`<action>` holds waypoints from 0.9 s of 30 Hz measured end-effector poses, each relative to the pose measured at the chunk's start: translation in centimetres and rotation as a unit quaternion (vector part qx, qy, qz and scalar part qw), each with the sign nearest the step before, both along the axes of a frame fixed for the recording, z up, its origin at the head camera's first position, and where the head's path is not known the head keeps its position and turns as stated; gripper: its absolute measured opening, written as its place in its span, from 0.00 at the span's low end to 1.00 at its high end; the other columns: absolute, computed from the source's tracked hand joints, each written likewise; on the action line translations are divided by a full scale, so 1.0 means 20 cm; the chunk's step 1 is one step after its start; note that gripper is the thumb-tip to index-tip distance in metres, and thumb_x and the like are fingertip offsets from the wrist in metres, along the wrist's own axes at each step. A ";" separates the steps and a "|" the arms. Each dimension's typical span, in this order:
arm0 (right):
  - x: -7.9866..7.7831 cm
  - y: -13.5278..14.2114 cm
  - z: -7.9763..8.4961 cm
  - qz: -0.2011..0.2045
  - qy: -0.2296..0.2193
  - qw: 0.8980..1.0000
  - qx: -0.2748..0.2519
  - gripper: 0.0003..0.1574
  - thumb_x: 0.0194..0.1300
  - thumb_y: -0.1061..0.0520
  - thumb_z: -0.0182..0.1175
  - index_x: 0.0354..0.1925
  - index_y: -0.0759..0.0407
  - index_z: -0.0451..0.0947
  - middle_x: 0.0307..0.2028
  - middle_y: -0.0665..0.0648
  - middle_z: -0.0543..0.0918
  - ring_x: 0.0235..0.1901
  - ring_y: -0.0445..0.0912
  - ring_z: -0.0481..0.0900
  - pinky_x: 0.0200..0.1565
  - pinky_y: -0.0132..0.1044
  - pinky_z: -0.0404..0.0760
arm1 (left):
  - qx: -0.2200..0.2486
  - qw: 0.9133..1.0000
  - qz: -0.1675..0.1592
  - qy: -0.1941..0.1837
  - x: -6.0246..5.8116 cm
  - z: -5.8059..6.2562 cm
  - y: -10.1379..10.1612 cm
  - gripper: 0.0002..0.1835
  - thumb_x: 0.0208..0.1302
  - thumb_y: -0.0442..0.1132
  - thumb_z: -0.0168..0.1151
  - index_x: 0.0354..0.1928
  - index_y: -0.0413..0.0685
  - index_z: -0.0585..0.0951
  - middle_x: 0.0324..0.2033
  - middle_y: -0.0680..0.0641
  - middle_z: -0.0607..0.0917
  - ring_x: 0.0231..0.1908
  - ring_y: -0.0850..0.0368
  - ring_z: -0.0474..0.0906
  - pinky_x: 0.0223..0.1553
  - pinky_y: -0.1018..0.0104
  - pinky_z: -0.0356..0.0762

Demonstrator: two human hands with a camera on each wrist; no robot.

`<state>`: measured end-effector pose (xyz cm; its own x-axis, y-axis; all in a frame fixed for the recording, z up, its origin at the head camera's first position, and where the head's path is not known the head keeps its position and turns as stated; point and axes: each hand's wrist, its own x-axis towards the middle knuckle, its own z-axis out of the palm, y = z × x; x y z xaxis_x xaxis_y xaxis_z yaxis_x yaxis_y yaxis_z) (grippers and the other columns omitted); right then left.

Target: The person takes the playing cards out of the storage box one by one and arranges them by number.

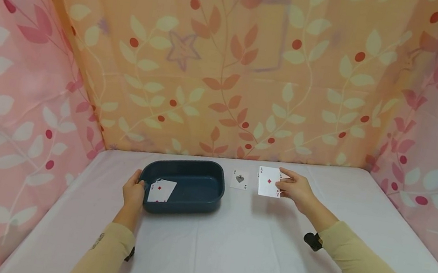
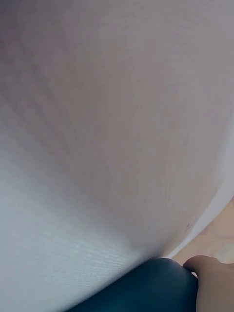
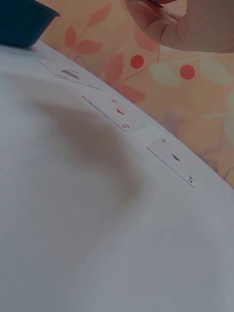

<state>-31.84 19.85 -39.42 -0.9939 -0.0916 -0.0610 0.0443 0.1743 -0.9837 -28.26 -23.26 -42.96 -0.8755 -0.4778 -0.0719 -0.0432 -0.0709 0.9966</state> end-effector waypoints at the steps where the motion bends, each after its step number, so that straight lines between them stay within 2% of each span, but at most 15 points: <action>1: 0.00 0.01 0.00 0.000 0.000 1.000 -0.001 0.42 0.65 0.70 0.57 0.73 0.67 0.53 0.42 0.64 0.82 0.34 0.45 0.81 0.35 0.32 0.83 | -0.001 1.000 0.001 -0.002 0.00 0.00 0.00 0.27 0.74 0.26 0.35 0.74 0.38 0.54 0.74 0.41 0.54 0.73 0.49 0.46 0.72 0.59 0.44; 5: -0.01 0.05 -0.01 0.002 0.004 1.000 -0.001 0.42 0.65 0.69 0.58 0.73 0.68 0.52 0.39 0.58 0.82 0.31 0.41 0.80 0.36 0.32 0.83 | -0.004 1.000 0.002 -0.009 0.00 0.00 0.01 0.27 0.75 0.26 0.35 0.74 0.39 0.54 0.74 0.42 0.55 0.74 0.49 0.46 0.72 0.58 0.44; 12: 0.00 0.10 -0.01 -0.007 0.007 1.000 0.011 0.41 0.66 0.69 0.57 0.72 0.70 0.52 0.42 0.64 0.82 0.33 0.43 0.81 0.36 0.32 0.83 | -0.004 1.000 0.002 -0.012 0.00 0.01 0.01 0.28 0.75 0.26 0.35 0.75 0.40 0.53 0.74 0.42 0.54 0.74 0.50 0.45 0.72 0.59 0.44; 14: 0.01 0.11 -0.01 -0.010 0.005 1.000 0.010 0.41 0.66 0.68 0.58 0.72 0.70 0.52 0.39 0.58 0.82 0.32 0.41 0.80 0.36 0.32 0.83 | 0.000 1.000 0.003 -0.010 0.00 0.01 0.01 0.27 0.75 0.26 0.35 0.75 0.40 0.53 0.74 0.42 0.54 0.74 0.50 0.46 0.72 0.59 0.45; 18: 0.01 0.15 -0.01 -0.015 0.002 1.000 0.008 0.41 0.66 0.68 0.58 0.72 0.72 0.53 0.38 0.56 0.82 0.30 0.39 0.80 0.35 0.31 0.83 | 0.000 1.000 0.004 -0.012 0.00 0.01 0.01 0.27 0.75 0.26 0.35 0.74 0.40 0.54 0.74 0.42 0.54 0.74 0.50 0.46 0.71 0.59 0.45; 23: 0.02 0.19 0.00 -0.020 0.001 1.000 0.014 0.40 0.67 0.67 0.57 0.71 0.72 0.53 0.40 0.57 0.81 0.31 0.38 0.80 0.35 0.30 0.83 | -0.005 1.000 0.003 -0.018 0.00 0.01 0.01 0.27 0.75 0.26 0.35 0.75 0.40 0.54 0.74 0.43 0.54 0.74 0.50 0.46 0.71 0.59 0.46; 27: 0.03 0.21 0.00 -0.024 0.002 1.000 0.018 0.40 0.67 0.66 0.57 0.71 0.73 0.53 0.37 0.54 0.81 0.30 0.37 0.79 0.35 0.30 0.82 | -0.004 1.000 0.004 -0.020 0.00 0.01 0.01 0.28 0.75 0.26 0.35 0.75 0.40 0.54 0.74 0.42 0.54 0.74 0.50 0.46 0.72 0.59 0.45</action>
